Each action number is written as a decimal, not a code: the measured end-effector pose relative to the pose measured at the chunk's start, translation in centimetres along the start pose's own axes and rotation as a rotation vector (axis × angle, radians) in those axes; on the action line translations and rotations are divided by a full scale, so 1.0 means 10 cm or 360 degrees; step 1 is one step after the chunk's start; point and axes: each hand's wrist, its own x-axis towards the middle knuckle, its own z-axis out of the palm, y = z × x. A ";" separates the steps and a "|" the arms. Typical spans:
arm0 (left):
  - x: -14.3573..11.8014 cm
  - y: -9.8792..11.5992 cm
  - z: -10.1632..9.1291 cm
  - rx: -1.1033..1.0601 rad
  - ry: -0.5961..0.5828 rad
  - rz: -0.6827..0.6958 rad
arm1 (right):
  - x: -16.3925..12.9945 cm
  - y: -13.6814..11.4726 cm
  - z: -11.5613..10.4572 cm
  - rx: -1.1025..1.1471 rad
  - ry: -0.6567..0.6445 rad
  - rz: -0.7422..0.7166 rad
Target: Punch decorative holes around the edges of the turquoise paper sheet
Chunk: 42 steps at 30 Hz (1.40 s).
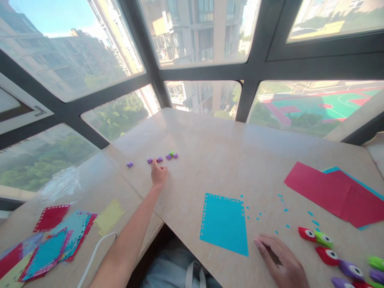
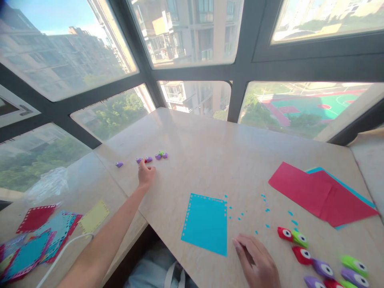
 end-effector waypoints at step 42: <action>0.06 -0.10 -0.08 0.0155 -0.0137 0.0116 | 0.04 -0.13 0.05 0.0067 0.0005 0.0147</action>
